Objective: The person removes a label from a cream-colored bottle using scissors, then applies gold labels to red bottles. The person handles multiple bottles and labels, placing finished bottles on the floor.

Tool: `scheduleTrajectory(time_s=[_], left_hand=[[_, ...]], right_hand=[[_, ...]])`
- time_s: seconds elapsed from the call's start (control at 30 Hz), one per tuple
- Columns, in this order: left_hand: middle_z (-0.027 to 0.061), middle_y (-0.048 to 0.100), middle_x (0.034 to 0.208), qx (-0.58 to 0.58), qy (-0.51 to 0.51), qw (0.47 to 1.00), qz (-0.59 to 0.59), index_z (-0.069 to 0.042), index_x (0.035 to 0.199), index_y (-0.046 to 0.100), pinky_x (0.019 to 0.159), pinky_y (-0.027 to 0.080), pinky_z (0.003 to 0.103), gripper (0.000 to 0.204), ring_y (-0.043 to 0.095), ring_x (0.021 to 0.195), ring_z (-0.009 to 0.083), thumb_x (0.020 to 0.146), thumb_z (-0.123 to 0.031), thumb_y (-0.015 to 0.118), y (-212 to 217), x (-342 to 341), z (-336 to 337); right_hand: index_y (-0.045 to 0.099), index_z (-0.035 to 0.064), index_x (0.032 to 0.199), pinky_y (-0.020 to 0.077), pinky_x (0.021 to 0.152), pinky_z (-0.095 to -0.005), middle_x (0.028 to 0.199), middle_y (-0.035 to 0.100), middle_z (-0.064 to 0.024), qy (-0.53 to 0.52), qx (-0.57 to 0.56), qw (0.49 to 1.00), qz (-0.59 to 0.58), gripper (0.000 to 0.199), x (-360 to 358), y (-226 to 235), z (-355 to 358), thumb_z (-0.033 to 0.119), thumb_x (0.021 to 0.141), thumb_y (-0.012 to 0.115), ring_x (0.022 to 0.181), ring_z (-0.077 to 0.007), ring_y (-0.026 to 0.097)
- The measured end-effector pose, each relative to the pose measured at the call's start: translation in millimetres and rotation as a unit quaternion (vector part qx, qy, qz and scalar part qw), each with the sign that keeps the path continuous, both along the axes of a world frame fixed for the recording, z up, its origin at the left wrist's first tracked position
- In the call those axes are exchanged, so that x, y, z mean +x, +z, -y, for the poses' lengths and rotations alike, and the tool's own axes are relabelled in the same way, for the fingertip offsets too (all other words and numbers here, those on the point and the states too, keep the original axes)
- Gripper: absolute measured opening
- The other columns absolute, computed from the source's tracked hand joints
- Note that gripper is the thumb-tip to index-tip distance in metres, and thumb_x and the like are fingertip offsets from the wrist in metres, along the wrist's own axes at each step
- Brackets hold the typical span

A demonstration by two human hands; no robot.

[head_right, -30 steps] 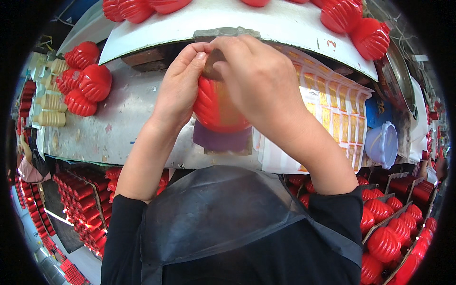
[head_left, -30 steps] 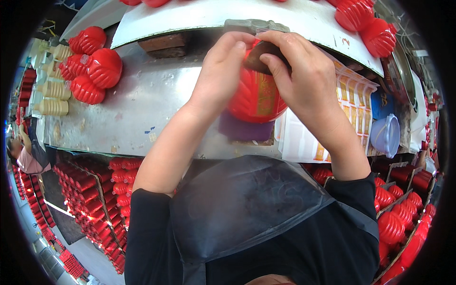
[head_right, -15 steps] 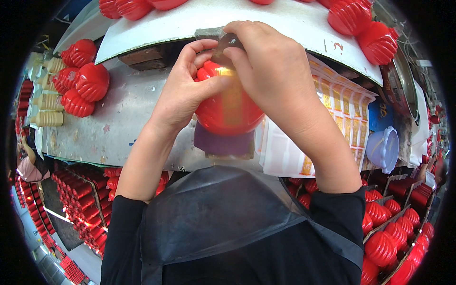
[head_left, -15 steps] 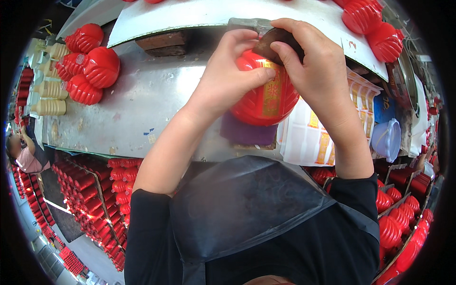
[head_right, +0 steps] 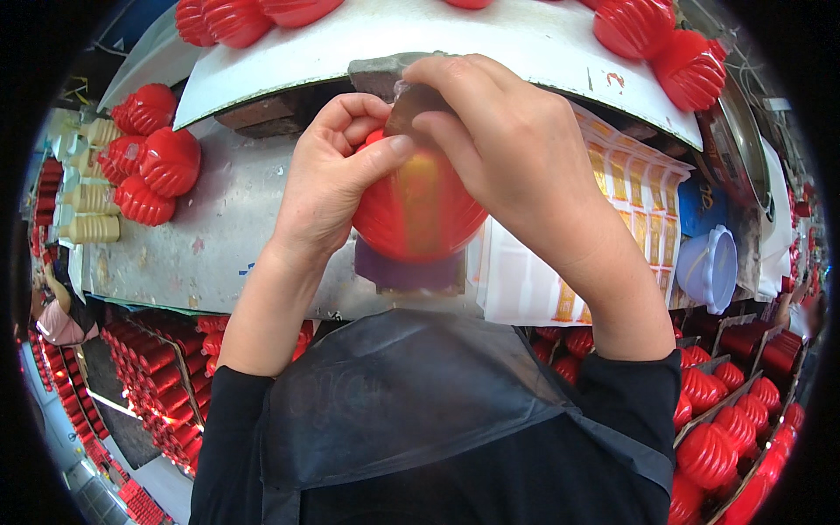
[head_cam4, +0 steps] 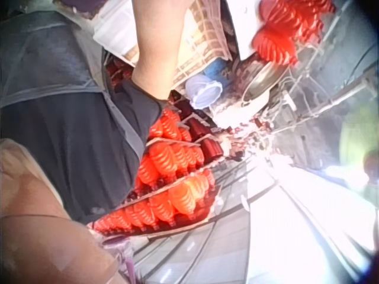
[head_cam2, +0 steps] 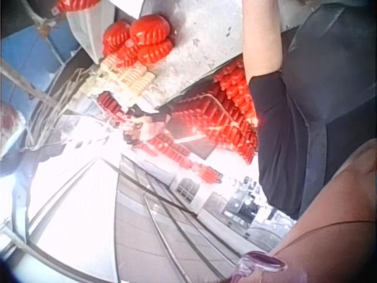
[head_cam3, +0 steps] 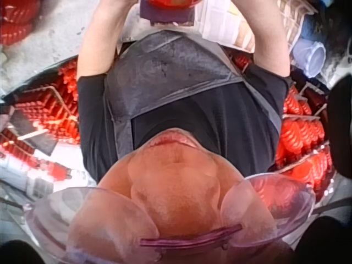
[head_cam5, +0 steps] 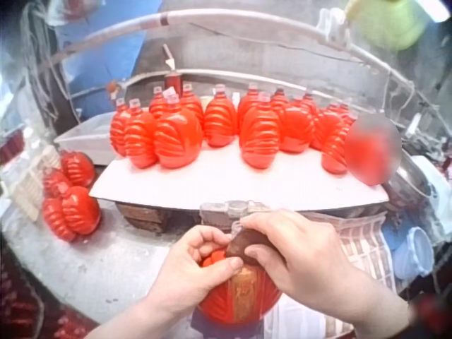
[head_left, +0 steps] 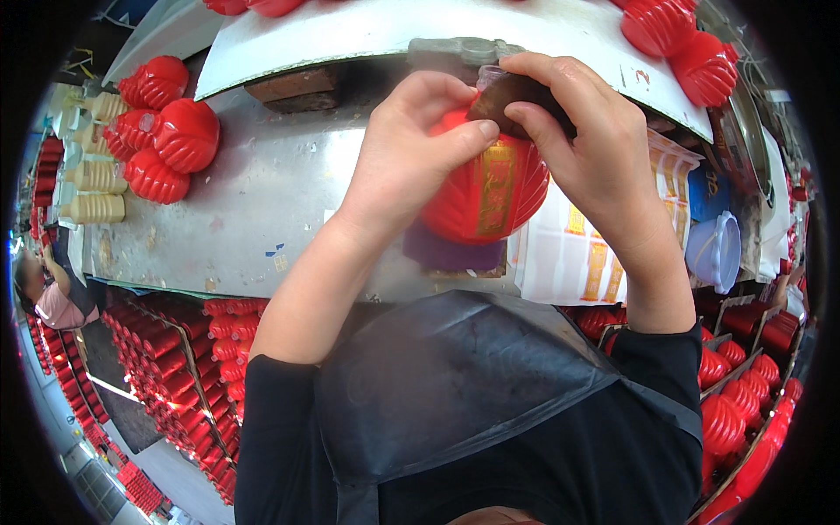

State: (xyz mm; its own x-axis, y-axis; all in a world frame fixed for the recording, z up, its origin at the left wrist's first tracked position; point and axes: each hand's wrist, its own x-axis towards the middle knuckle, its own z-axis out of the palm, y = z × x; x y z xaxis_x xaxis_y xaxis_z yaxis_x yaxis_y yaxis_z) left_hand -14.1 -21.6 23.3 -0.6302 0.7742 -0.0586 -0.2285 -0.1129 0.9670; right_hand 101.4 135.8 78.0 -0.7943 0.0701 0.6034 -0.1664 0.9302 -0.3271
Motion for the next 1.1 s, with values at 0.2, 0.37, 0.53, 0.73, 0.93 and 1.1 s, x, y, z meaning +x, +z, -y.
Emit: scheduleTrajectory(time_s=[0.2, 0.37, 0.53, 0.73, 0.93, 1.1], left_hand=[[0.0076, 0.070, 0.113, 0.049, 0.018, 0.998, 0.030, -0.001, 0.122, 0.057, 0.092, 0.056, 0.028, 0.019, 0.067, 0.101, 0.0114, 0.104, -0.006, 0.062, -4, 5, 1], [0.0065, 0.068, 0.114, 0.073, 0.027, 0.997, 0.011, -0.001, 0.123, 0.058, 0.095, 0.053, 0.028, 0.018, 0.064, 0.104, 0.0110, 0.109, -0.012, 0.054, -11, 7, 2], [0.0114, 0.070, 0.116, 0.059, 0.050, 0.996, -0.039, 0.000, 0.129, 0.055, 0.099, 0.050, 0.033, 0.026, 0.064, 0.109, 0.0168, 0.108, -0.014, 0.054, -12, 6, -1], [0.0055, 0.066, 0.115, 0.001, -0.025, 0.960, -0.280, -0.003, 0.145, 0.040, 0.101, 0.047, 0.026, 0.038, 0.059, 0.113, 0.0114, 0.111, -0.012, 0.052, 6, -5, 5], [0.0031, 0.070, 0.098, -0.047, -0.031, 0.923, -0.381, -0.004, 0.121, 0.062, 0.085, 0.052, 0.026, 0.018, 0.064, 0.092, 0.0084, 0.107, -0.016, 0.062, 22, -15, 3], [0.0043, 0.074, 0.090, -0.146, 0.071, 0.910, -0.380, -0.003, 0.112, 0.066, 0.078, 0.053, 0.026, 0.018, 0.065, 0.085, 0.0084, 0.105, -0.019, 0.066, 30, -13, 4]], right_hand=[[0.072, 0.0000, 0.118, 0.0599, 0.085, -0.0311, 0.107, 0.076, -0.0155, -0.027, -0.139, 0.990, -0.009, 0.033, 17, 13, 14, -0.004, 0.086, 0.078, 0.094, -0.0242, 0.077], [0.073, 0.0016, 0.117, 0.0593, 0.081, -0.0338, 0.104, 0.077, -0.0151, -0.069, -0.010, 0.998, 0.008, 0.031, 16, 1, 19, 0.002, 0.086, 0.079, 0.092, -0.0282, 0.076], [0.073, 0.0032, 0.117, 0.0592, 0.081, -0.0340, 0.105, 0.077, -0.0161, -0.078, -0.023, 0.996, 0.031, 0.030, 25, -2, 2, 0.003, 0.087, 0.078, 0.092, -0.0292, 0.076], [0.073, 0.0035, 0.111, 0.0600, 0.076, -0.0366, 0.100, 0.076, -0.0145, -0.087, -0.017, 0.995, -0.041, 0.026, 27, 11, 14, 0.001, 0.086, 0.077, 0.087, -0.0310, 0.075], [0.075, 0.0042, 0.109, 0.0601, 0.076, -0.0355, 0.097, 0.077, -0.0135, -0.086, -0.083, 0.992, -0.030, 0.025, 31, -1, 36, 0.002, 0.085, 0.079, 0.084, -0.0276, 0.076], [0.075, 0.0027, 0.109, 0.0599, 0.076, -0.0360, 0.096, 0.076, -0.0153, -0.084, -0.187, 0.977, -0.056, 0.025, 28, -3, 30, 0.003, 0.085, 0.079, 0.084, -0.0288, 0.076]])
